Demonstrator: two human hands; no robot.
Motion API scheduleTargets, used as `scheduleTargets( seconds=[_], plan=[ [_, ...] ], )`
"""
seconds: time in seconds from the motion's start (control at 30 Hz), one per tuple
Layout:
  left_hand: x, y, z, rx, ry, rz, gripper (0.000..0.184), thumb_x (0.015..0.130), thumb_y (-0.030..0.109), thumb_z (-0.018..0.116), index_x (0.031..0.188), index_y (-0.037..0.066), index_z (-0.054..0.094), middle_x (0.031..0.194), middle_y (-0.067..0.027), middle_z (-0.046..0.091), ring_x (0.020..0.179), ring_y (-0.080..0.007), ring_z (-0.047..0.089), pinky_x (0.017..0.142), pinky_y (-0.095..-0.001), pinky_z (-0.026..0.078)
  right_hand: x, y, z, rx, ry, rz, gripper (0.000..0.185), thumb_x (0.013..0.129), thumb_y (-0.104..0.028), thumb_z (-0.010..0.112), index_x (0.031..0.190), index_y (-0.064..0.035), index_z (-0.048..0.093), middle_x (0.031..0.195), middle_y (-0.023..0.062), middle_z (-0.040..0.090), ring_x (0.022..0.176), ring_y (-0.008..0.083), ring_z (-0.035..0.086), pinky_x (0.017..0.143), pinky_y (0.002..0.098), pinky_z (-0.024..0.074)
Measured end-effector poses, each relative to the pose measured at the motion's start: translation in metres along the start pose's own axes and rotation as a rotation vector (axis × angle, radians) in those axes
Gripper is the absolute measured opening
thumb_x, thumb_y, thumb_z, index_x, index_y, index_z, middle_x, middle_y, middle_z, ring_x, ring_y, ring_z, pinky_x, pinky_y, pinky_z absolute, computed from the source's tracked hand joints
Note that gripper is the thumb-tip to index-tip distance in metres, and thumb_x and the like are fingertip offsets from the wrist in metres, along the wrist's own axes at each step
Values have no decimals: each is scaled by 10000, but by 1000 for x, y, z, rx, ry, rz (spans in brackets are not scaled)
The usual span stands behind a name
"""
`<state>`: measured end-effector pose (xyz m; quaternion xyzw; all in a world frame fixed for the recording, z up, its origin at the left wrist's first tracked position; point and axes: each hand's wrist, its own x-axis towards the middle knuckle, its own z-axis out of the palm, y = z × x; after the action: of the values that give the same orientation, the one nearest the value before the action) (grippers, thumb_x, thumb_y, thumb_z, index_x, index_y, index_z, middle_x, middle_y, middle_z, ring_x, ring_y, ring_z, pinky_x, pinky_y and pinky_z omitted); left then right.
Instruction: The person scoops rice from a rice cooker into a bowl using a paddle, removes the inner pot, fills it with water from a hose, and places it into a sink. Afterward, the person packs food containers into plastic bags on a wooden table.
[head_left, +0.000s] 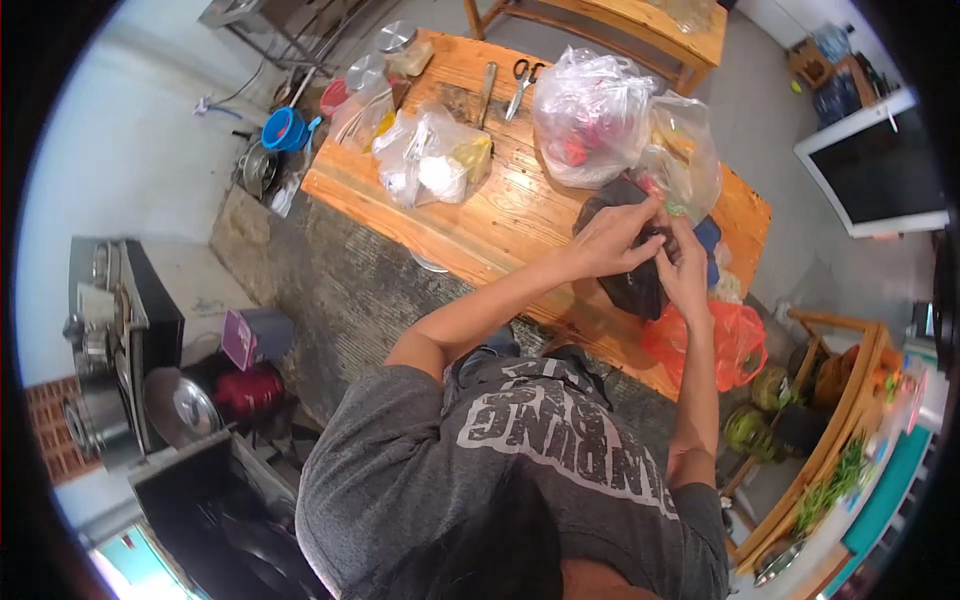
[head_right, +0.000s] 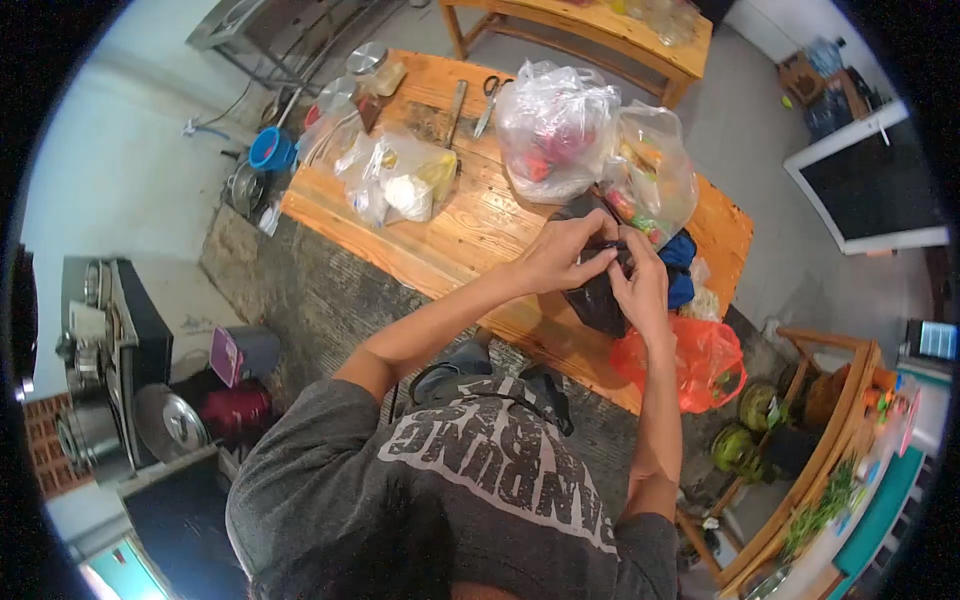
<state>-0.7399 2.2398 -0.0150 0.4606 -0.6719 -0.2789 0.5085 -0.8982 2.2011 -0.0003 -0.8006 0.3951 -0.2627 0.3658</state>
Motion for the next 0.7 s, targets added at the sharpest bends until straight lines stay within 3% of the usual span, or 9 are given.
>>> scheduleTargets(
  seconds=[0.03, 0.13, 0.17, 0.3, 0.4, 0.47, 0.5, 0.6, 0.7],
  plan=[
    [-2, 0, 1, 30, 7, 33, 303, 766, 87, 605, 1013, 16, 445, 807, -132, 560, 730, -269, 575, 630, -326, 447, 2, 10, 2, -80, 79, -241, 288, 745, 13, 558, 1031, -19, 540, 919, 111, 568, 654, 172, 541, 588, 248, 420],
    [-7, 5, -1, 61, -11, 42, 394, 719, 41, 587, 1072, 20, 413, 902, -155, 521, 842, -294, 548, 713, -344, 441, -2, 20, 9, 198, 39, -29, 277, 753, 6, 573, 1027, -21, 544, 905, 103, 572, 551, 100, 467, 517, 228, 392],
    [-10, 7, -2, 60, -28, 27, 428, 704, 24, 578, 1093, 23, 401, 932, -164, 506, 879, -303, 536, 740, -350, 437, 0, 5, 7, 268, 66, -20, 278, 754, 8, 581, 1028, -30, 559, 786, 71, 562, 529, 75, 429, 482, 221, 360],
    [-15, 1, 5, 54, -13, 31, 492, 675, 1, 558, 1134, 34, 383, 1017, -161, 465, 949, -303, 510, 782, -356, 431, 4, 38, 5, 165, -170, -33, 184, 778, -19, 569, 962, -30, 579, 576, -1, 423, 527, 60, 382, 475, 221, 325],
    [-20, 1, 2, 97, 44, -1, 571, 658, 57, 606, 1179, 41, 373, 1088, -162, 445, 1039, -310, 466, 849, -369, 414, 6, 43, 3, 202, -57, -96, 152, 787, -16, 549, 936, -19, 580, 577, 0, 424, 519, 65, 382, 481, 224, 329],
    [-21, 1, -6, 166, 106, 27, 653, 641, 121, 651, 1222, 51, 361, 1152, -165, 428, 1115, -318, 419, 918, -392, 381, 3, 29, -4, 206, -111, -68, 168, 783, 25, 500, 936, 4, 567, 695, 25, 477, 597, 86, 424, 559, 228, 366],
    [-22, 0, -13, 289, 18, 81, 765, 620, 231, 703, 1274, 67, 341, 1236, -179, 399, 1201, -338, 341, 1003, -426, 296, 3, 27, -7, 201, -125, -119, 175, 784, 33, 481, 939, 11, 560, 744, 32, 491, 633, 89, 436, 590, 226, 374],
    [-26, -5, -17, 301, -60, 145, 797, 630, 299, 717, 1296, 84, 335, 1303, -183, 358, 1229, -345, 318, 1019, -448, 258, 9, 18, -18, 289, -136, -212, 201, 796, 34, 427, 960, 25, 543, 885, 49, 505, 754, 96, 466, 700, 221, 380],
    [-23, 20, -52, 206, -5, 137, 585, 725, 230, 669, 1245, 96, 435, 1295, -139, 397, 1203, -311, 375, 986, -421, 313, 15, -5, -40, 418, -169, -73, 219, 832, -29, 402, 1007, 5, 529, 1030, 60, 504, 904, 136, 497, 820, 234, 369]
  ],
)
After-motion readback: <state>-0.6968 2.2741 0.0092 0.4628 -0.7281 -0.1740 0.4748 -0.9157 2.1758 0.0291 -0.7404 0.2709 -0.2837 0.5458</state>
